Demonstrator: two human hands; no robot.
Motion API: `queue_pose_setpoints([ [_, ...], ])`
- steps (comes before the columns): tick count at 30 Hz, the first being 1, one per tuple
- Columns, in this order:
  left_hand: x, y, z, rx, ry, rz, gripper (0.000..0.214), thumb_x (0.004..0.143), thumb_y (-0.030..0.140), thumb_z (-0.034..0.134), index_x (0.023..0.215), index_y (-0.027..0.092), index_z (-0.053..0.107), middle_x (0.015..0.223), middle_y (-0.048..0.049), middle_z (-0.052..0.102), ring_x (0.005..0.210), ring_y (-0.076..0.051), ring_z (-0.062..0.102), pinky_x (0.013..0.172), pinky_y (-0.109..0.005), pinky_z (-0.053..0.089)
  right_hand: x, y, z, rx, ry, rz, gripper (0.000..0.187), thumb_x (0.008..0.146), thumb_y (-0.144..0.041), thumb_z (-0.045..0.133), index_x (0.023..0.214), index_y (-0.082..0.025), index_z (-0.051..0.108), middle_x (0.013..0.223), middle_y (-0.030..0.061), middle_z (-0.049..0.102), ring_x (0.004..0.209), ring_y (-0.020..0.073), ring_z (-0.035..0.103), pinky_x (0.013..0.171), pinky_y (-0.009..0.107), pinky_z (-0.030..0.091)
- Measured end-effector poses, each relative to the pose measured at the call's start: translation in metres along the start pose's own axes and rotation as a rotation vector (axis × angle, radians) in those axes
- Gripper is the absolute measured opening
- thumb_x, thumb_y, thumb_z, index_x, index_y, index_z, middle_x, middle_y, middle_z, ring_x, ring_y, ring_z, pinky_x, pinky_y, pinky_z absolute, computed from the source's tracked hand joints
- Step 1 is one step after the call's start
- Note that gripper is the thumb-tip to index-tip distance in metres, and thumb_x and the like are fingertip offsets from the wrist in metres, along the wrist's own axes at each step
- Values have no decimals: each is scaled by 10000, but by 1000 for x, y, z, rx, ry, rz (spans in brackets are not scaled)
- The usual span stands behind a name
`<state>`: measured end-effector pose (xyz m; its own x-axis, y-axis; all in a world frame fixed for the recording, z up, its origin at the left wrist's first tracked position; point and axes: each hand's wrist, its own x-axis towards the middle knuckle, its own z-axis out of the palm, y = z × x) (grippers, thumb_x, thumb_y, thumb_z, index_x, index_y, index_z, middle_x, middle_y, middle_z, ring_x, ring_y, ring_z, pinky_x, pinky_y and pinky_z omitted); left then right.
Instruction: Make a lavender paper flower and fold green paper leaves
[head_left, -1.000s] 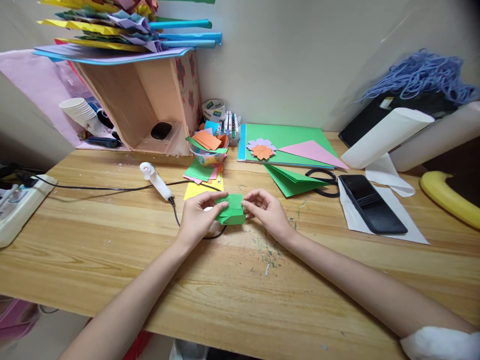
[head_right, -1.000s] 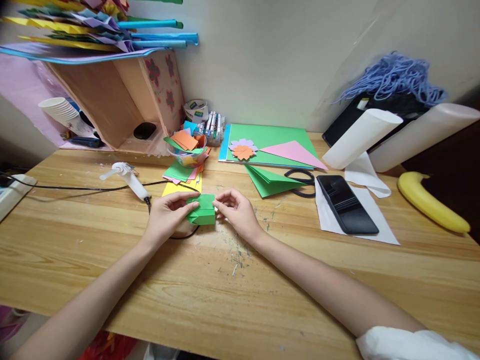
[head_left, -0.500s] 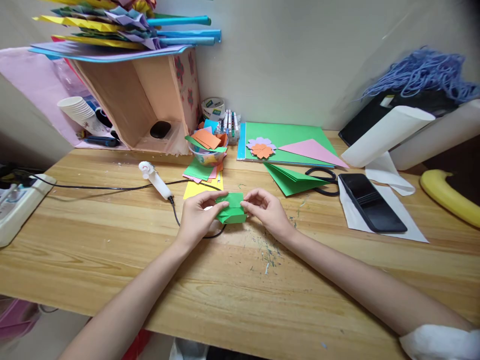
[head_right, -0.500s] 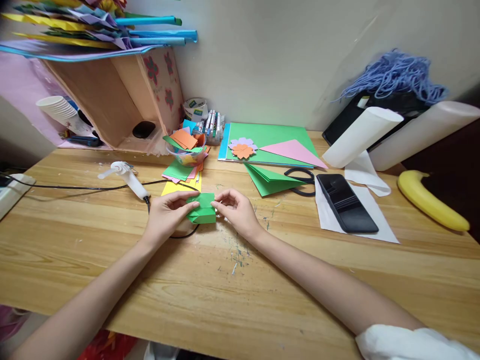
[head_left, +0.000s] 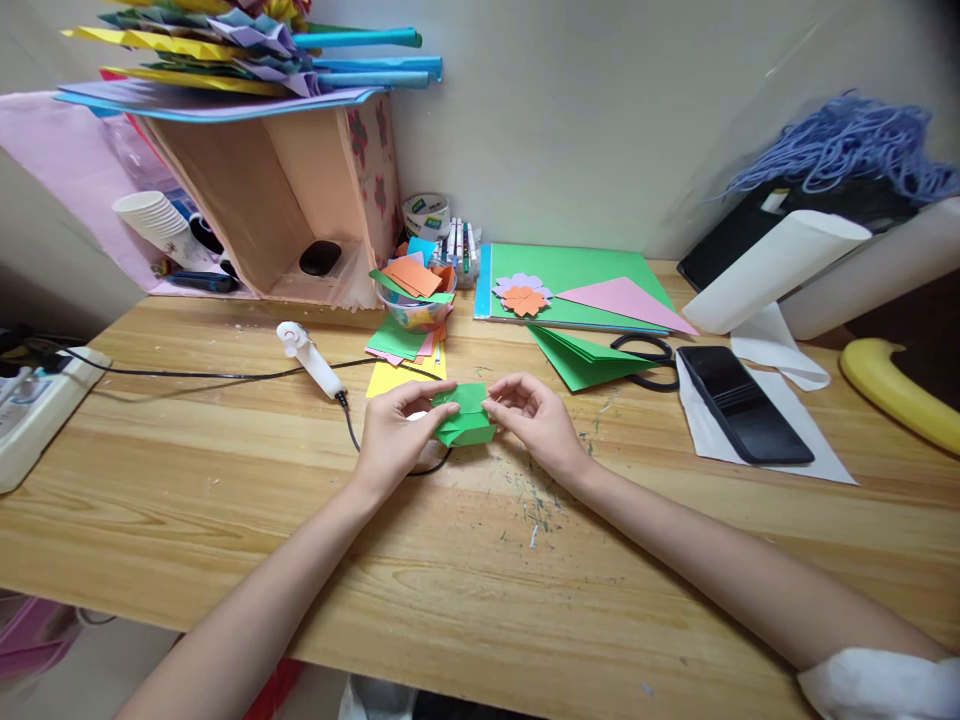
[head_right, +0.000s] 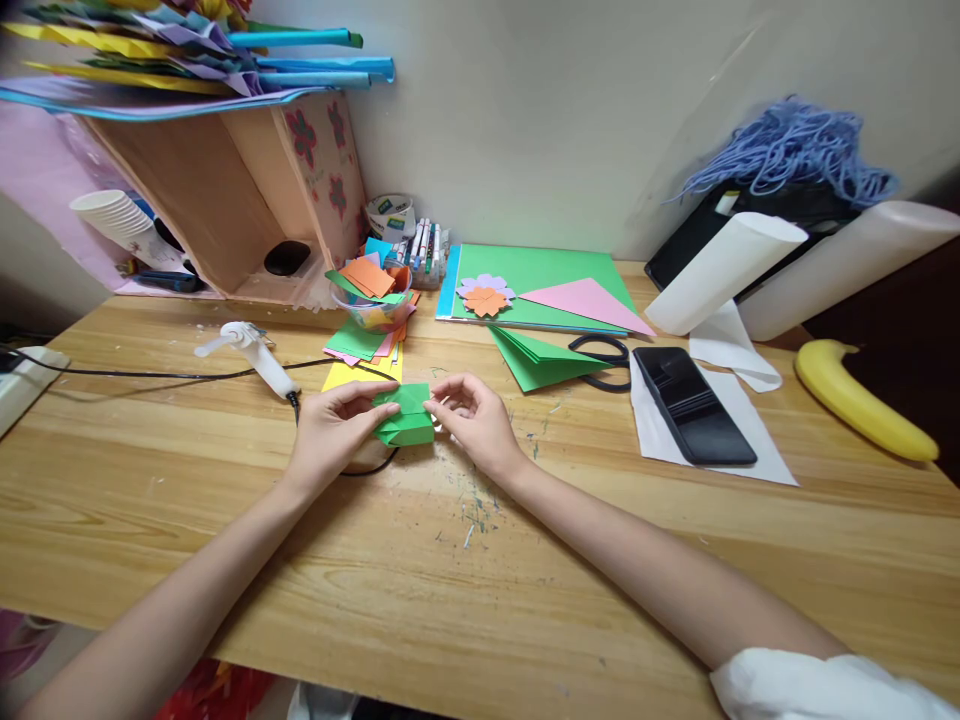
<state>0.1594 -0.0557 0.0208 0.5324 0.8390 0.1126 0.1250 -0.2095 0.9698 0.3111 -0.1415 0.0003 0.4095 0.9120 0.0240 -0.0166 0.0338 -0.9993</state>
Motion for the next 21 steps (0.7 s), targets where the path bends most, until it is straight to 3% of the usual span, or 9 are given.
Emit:
queue_pose_setpoints([
  [21, -1, -3, 0, 35, -8, 27, 294, 653, 307, 679, 905, 154, 692, 801, -61, 683, 652, -137, 592, 598, -227, 481, 0, 0, 0, -17, -34, -5, 209, 704, -336, 637, 790, -186, 519, 718, -9, 530, 629, 101, 519, 546, 221, 433],
])
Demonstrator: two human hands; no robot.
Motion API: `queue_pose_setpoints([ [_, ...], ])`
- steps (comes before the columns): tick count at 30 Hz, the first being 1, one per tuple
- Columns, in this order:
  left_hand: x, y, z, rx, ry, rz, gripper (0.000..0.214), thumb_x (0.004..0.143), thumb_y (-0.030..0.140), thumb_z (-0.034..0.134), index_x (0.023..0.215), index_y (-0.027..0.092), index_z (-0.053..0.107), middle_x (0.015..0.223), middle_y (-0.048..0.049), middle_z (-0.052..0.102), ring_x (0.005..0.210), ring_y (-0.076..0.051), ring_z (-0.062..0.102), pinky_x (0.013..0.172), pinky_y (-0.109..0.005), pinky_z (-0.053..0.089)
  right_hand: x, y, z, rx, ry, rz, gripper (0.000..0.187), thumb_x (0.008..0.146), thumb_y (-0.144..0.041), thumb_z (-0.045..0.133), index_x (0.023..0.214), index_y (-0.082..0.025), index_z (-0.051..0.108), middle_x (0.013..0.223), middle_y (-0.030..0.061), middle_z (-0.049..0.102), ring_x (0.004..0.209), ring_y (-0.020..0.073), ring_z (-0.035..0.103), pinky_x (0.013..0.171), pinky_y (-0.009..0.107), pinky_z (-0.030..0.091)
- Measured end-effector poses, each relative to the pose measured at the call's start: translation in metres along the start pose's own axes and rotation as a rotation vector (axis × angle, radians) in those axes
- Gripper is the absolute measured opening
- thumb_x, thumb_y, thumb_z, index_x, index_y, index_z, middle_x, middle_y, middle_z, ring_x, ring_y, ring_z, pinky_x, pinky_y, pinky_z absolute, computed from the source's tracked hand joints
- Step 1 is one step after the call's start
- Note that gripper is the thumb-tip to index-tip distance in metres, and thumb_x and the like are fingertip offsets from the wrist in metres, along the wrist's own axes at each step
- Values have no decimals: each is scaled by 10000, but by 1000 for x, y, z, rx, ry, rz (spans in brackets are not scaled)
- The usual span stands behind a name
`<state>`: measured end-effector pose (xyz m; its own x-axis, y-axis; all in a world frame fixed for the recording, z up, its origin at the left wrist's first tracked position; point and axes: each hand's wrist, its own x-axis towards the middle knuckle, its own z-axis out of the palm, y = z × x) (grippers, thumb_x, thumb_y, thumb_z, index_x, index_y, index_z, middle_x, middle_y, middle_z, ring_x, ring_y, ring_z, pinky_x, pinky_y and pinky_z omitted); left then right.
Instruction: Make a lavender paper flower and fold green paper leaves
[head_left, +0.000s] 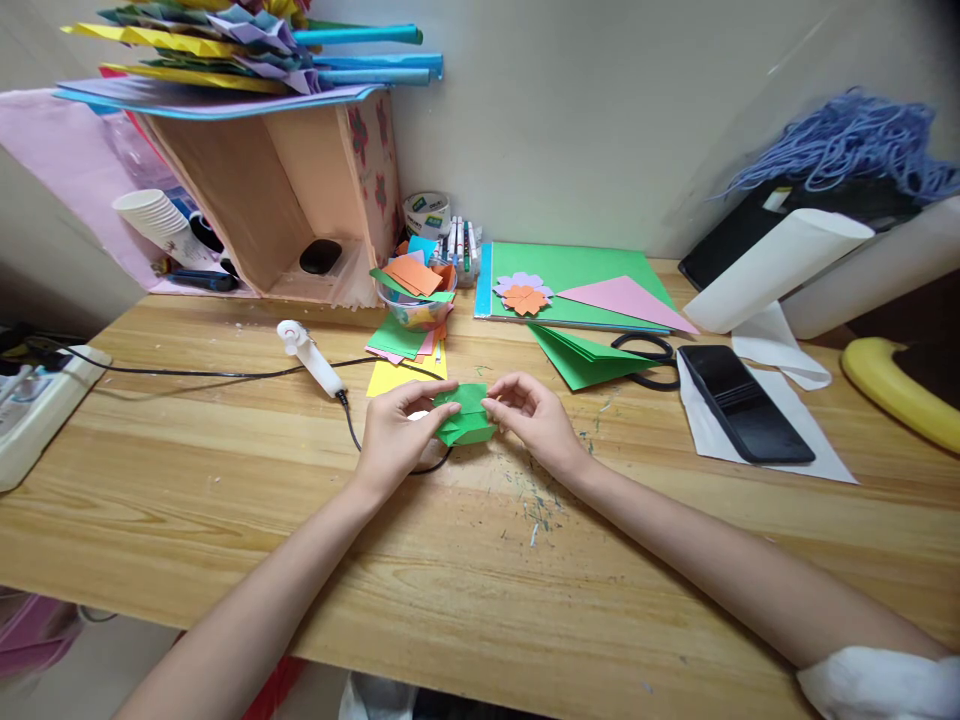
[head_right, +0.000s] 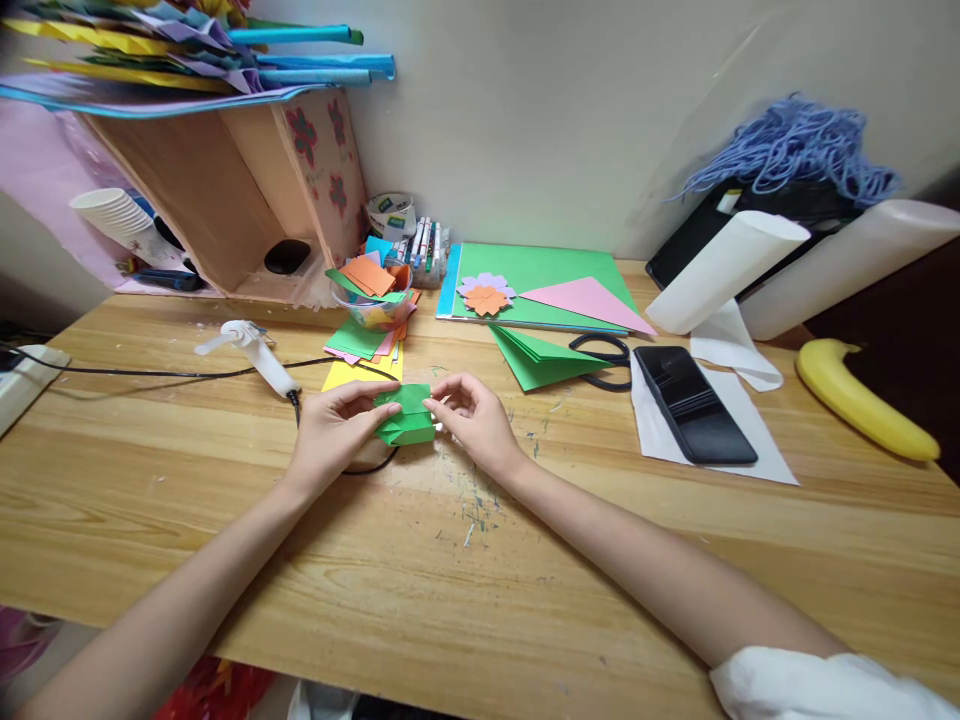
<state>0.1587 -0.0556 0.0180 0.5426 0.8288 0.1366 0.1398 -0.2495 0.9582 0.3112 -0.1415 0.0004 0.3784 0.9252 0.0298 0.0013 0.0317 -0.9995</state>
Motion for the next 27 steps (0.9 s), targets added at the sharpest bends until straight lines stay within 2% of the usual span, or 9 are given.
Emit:
queue_pose_setpoints([
  [7, 0, 1, 0, 13, -16, 10, 294, 665, 309, 670, 915, 156, 687, 782, -54, 679, 631, -127, 584, 588, -224, 479, 1, -2, 0, 10, -2, 35, 205, 747, -369, 586, 766, -177, 517, 611, -24, 528, 527, 90, 496, 484, 222, 420],
  [18, 0, -1, 0, 21, -20, 35, 288, 669, 305, 671, 916, 158, 687, 811, -55, 681, 653, -128, 583, 614, -226, 475, 1, -4, 0, 37, -10, 74, 216, 739, -378, 593, 756, -167, 550, 591, -22, 531, 526, 85, 503, 486, 210, 444],
  [24, 2, 0, -2, 35, 17, 41, 279, 668, 297, 675, 914, 165, 686, 819, -48, 681, 654, -124, 583, 620, -225, 475, 2, -2, -1, 126, 17, 59, 212, 723, -360, 616, 766, -168, 536, 720, 2, 574, 553, 78, 516, 466, 199, 446],
  [27, 2, 0, -1, 19, 12, 38, 292, 659, 294, 681, 920, 164, 683, 825, -53, 679, 654, -128, 583, 604, -226, 474, 2, -2, -2, 122, 14, 43, 189, 739, -344, 603, 775, -165, 551, 720, 1, 569, 543, 69, 503, 463, 190, 435],
])
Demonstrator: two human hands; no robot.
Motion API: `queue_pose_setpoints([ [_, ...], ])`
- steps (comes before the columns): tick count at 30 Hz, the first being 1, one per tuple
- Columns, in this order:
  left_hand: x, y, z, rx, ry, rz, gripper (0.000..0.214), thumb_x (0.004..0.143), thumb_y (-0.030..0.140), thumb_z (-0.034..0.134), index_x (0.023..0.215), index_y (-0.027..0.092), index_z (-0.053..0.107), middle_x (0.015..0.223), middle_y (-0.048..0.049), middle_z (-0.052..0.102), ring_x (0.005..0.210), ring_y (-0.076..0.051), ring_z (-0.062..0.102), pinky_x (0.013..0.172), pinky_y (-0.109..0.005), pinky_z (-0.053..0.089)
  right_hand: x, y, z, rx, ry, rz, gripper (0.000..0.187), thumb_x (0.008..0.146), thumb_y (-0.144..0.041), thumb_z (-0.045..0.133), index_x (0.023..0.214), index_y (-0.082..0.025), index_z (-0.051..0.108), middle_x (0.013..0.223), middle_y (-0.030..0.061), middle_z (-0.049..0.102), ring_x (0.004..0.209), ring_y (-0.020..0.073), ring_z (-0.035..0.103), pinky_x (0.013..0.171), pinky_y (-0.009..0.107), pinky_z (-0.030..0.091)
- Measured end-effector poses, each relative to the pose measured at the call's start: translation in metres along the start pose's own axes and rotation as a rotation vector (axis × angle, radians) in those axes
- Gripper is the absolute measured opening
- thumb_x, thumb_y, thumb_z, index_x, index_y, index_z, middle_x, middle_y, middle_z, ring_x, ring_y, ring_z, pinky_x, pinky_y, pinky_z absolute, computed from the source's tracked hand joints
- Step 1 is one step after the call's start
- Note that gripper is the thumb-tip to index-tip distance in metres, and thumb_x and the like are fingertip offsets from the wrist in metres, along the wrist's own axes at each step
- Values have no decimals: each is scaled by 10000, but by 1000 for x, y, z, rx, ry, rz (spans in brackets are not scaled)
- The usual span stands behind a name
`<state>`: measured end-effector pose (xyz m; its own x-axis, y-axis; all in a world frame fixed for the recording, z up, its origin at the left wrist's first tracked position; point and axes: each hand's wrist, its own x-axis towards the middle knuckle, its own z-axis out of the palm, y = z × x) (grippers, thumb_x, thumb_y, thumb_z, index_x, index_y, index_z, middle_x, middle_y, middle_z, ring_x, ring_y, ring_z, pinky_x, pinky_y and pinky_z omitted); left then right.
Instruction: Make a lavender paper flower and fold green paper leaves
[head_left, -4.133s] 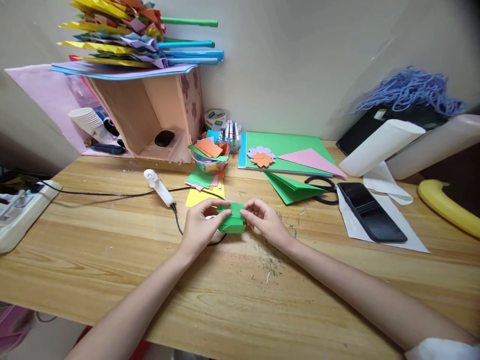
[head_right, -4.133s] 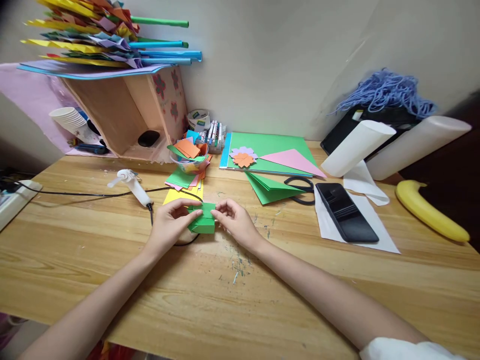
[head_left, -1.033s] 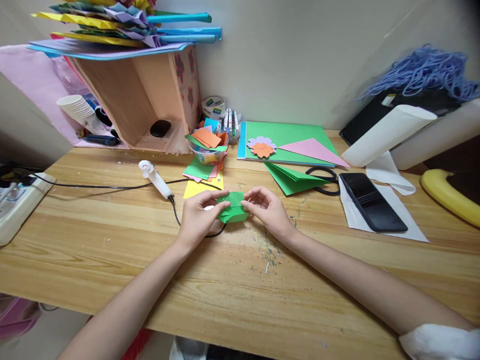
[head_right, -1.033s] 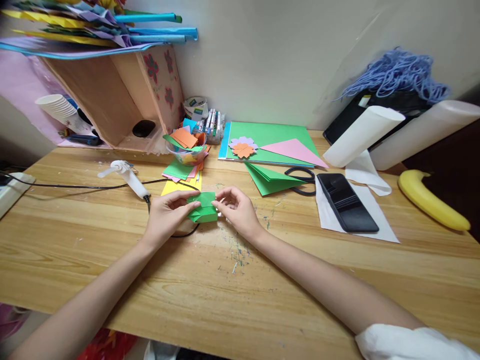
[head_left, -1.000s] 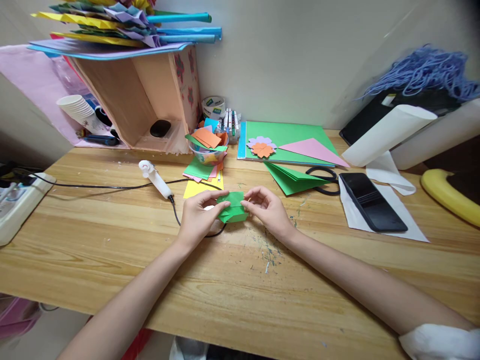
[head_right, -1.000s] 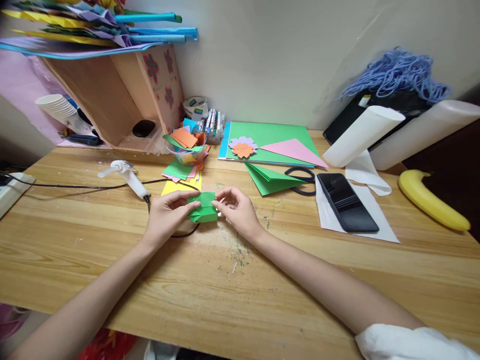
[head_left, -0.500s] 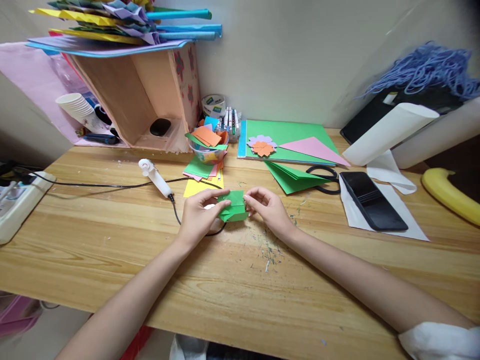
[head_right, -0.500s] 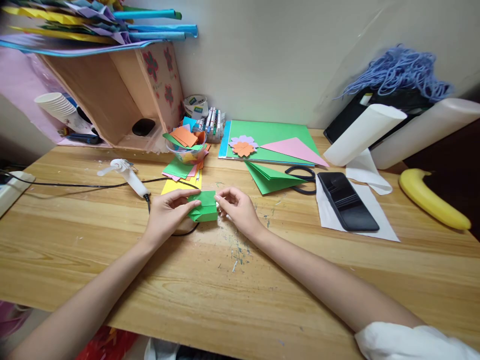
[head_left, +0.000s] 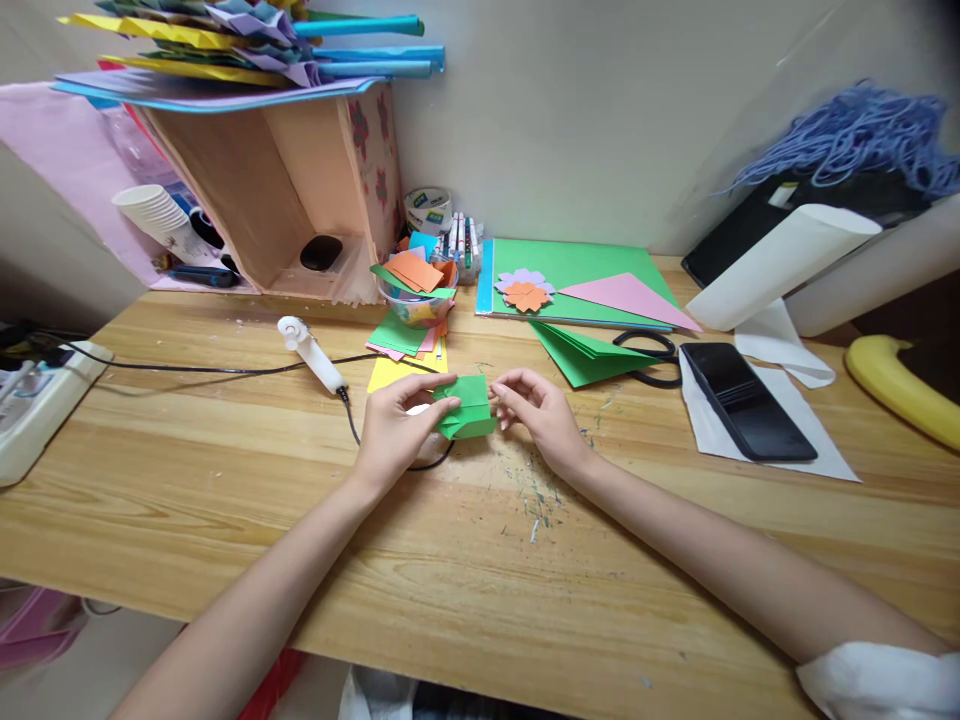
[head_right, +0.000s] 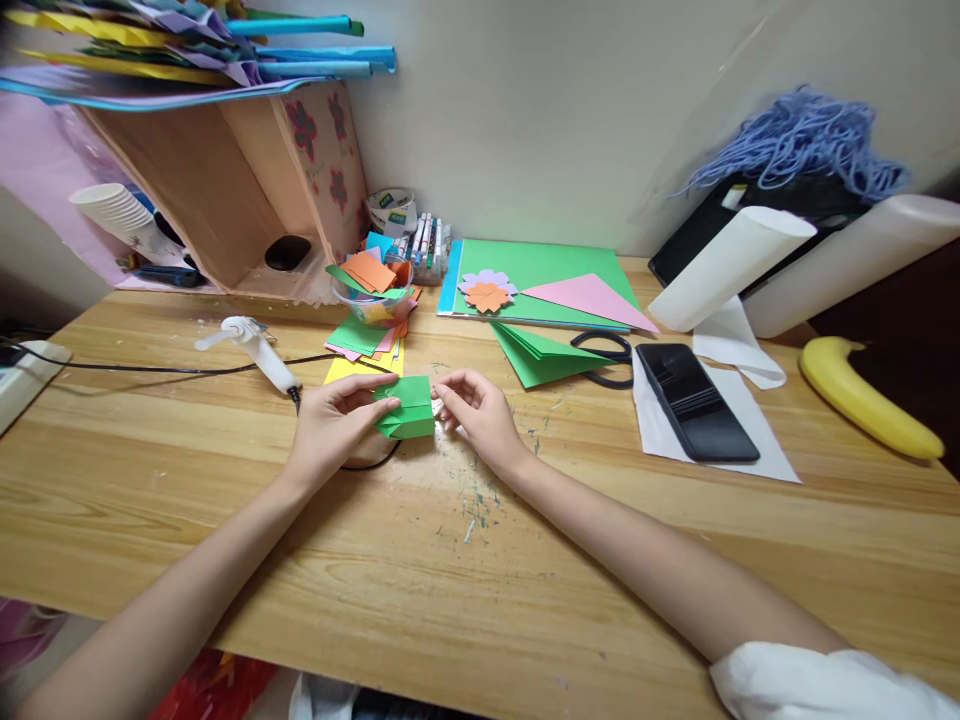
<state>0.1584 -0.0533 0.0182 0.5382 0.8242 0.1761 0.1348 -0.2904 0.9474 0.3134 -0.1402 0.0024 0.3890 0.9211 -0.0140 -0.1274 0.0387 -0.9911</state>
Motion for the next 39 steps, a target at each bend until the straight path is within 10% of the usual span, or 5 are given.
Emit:
queue_pose_setpoints([
  [39, -2, 4, 0, 51, 6, 80, 289, 673, 265, 665, 944, 163, 664, 903, -55, 673, 725, -138, 602, 701, -251, 497, 0, -1, 0, -111, -17, -21, 199, 764, -356, 562, 787, -158, 553, 624, -15, 532, 492, 74, 440, 438, 207, 355],
])
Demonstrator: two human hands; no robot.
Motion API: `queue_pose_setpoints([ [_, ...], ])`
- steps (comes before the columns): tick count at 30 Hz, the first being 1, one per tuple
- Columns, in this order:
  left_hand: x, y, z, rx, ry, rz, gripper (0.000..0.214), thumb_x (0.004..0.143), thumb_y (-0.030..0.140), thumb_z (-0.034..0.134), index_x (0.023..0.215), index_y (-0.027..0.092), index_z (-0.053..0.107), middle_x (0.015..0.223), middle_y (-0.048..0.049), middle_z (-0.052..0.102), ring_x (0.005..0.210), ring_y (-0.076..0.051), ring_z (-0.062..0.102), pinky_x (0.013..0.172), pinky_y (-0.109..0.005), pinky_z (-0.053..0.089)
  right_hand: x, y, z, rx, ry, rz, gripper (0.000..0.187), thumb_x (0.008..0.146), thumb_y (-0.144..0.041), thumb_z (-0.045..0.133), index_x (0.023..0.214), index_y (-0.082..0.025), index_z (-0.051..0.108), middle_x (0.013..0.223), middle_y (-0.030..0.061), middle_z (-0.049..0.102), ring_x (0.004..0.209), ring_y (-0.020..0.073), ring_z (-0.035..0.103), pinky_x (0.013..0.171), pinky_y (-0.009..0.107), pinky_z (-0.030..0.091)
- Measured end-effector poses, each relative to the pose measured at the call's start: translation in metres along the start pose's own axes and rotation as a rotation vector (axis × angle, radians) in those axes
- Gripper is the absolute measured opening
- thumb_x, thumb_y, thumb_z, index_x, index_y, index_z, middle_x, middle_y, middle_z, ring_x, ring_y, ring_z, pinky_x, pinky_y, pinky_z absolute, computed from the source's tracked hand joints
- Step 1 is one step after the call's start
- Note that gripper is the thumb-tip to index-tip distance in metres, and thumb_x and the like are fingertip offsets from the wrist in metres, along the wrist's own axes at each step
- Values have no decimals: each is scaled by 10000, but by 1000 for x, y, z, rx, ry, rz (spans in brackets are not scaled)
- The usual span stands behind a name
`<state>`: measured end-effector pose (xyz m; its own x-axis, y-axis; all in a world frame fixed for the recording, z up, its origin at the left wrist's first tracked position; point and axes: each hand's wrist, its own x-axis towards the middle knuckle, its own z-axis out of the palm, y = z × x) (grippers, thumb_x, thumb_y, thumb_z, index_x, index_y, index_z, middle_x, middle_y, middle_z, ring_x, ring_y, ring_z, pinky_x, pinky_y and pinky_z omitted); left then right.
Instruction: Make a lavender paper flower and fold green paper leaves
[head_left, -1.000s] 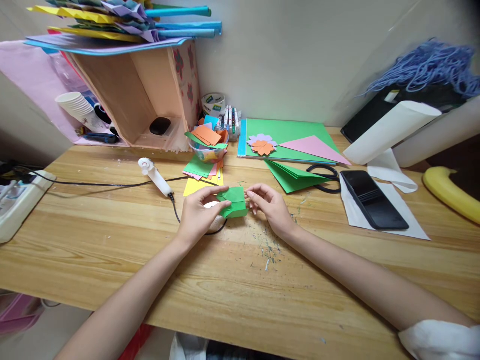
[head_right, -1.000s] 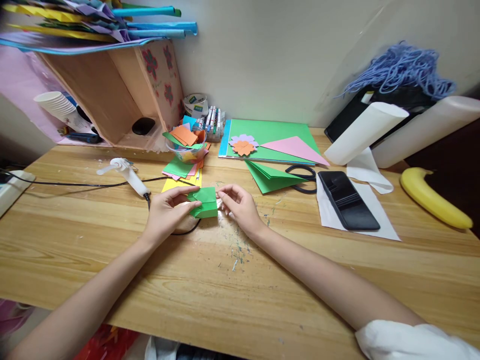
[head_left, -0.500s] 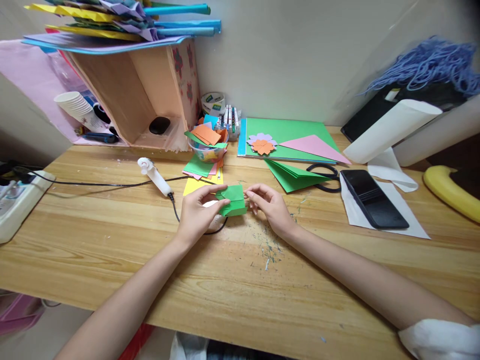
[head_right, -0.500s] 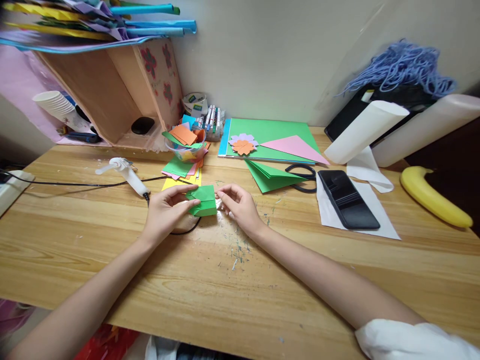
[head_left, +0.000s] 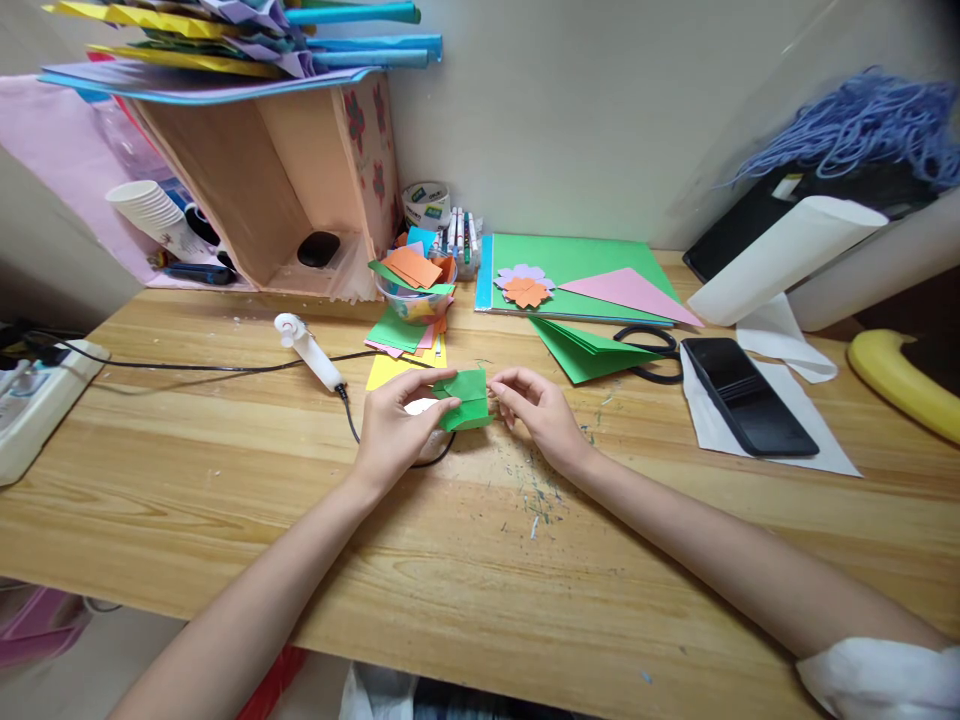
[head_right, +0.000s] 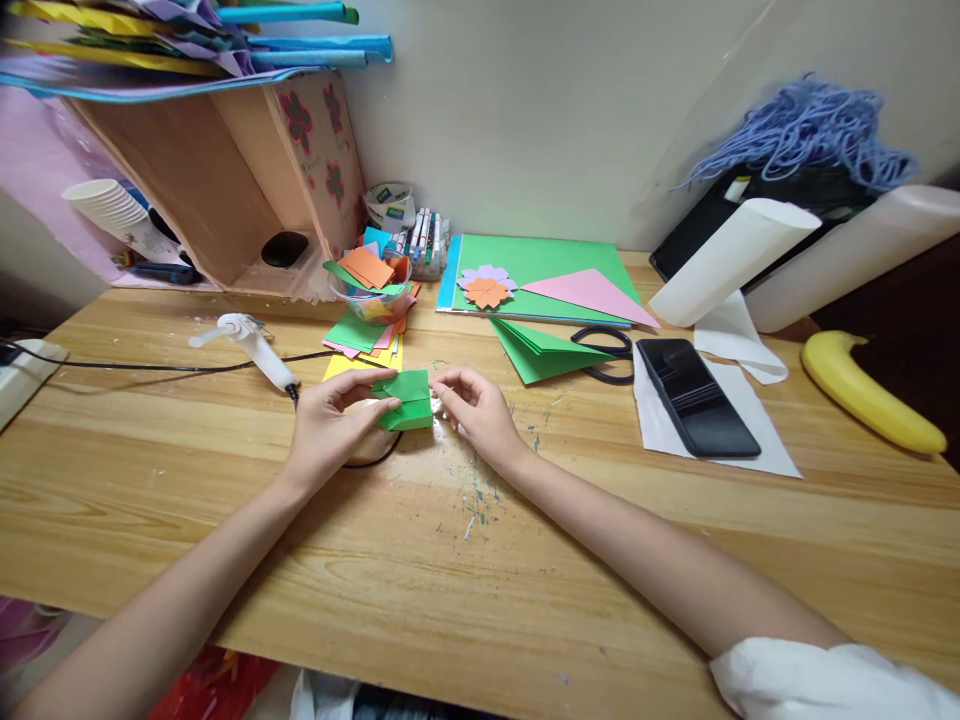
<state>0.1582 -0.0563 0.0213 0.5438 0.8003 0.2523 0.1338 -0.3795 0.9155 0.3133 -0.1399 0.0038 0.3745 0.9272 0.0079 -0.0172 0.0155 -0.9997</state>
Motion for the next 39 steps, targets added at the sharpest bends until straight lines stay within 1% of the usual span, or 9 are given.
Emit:
queue_pose_setpoints([
  [5, -1, -1, 1, 3, -33, 5, 298, 680, 277, 660, 955, 161, 663, 924, -66, 669, 722, -143, 599, 697, -256, 494, 0, 2, 0, -20, 22, -12, 213, 706, -345, 631, 800, -172, 549, 639, -22, 523, 529, 83, 479, 462, 208, 384],
  [11, 0, -3, 1, 7, -55, 14, 289, 702, 266, 644, 978, 182, 665, 914, -56, 665, 714, -130, 591, 701, -250, 491, 1, 4, 0, 55, 19, 21, 223, 676, -346, 658, 741, -172, 535, 650, -19, 545, 550, 87, 520, 509, 223, 444],
  [16, 1, -3, 0, 32, -68, 52, 265, 725, 244, 623, 980, 184, 667, 929, -59, 659, 750, -134, 579, 722, -259, 479, 1, 4, -1, 58, 21, 36, 227, 668, -343, 664, 730, -165, 538, 649, -17, 547, 548, 87, 526, 522, 233, 457],
  [19, 2, -3, 0, 32, -67, 51, 268, 723, 234, 623, 982, 181, 666, 929, -63, 661, 754, -136, 577, 723, -265, 477, 1, 4, -1, 51, 23, 39, 238, 664, -350, 665, 731, -161, 537, 653, -14, 547, 552, 90, 527, 529, 238, 455],
  [27, 3, -2, 0, -22, -79, -24, 266, 704, 228, 630, 962, 179, 674, 901, -56, 671, 716, -128, 582, 690, -255, 496, 1, 7, -1, 17, 33, 12, 234, 662, -354, 667, 724, -165, 544, 665, -5, 551, 584, 98, 530, 578, 256, 461],
  [32, 4, 1, 1, -93, -94, -137, 265, 682, 211, 640, 938, 155, 670, 822, -48, 680, 655, -126, 597, 633, -249, 510, 1, 7, -1, 16, 32, 11, 242, 652, -364, 673, 721, -168, 548, 667, -4, 556, 592, 103, 532, 582, 260, 462],
  [36, 3, 1, 2, -164, -115, -185, 268, 669, 241, 659, 913, 132, 646, 886, -68, 673, 681, -134, 612, 632, -243, 511, 1, 7, -1, 8, 26, 8, 239, 653, -355, 674, 721, -164, 548, 671, 0, 553, 602, 106, 529, 592, 262, 462],
  [39, 2, 0, 4, -171, -88, -179, 239, 668, 247, 663, 871, 128, 623, 909, -69, 657, 701, -131, 609, 632, -236, 506, 1, 6, -1, 38, 31, -7, 239, 660, -340, 671, 748, -176, 520, 698, -6, 540, 617, 101, 523, 589, 250, 463],
])
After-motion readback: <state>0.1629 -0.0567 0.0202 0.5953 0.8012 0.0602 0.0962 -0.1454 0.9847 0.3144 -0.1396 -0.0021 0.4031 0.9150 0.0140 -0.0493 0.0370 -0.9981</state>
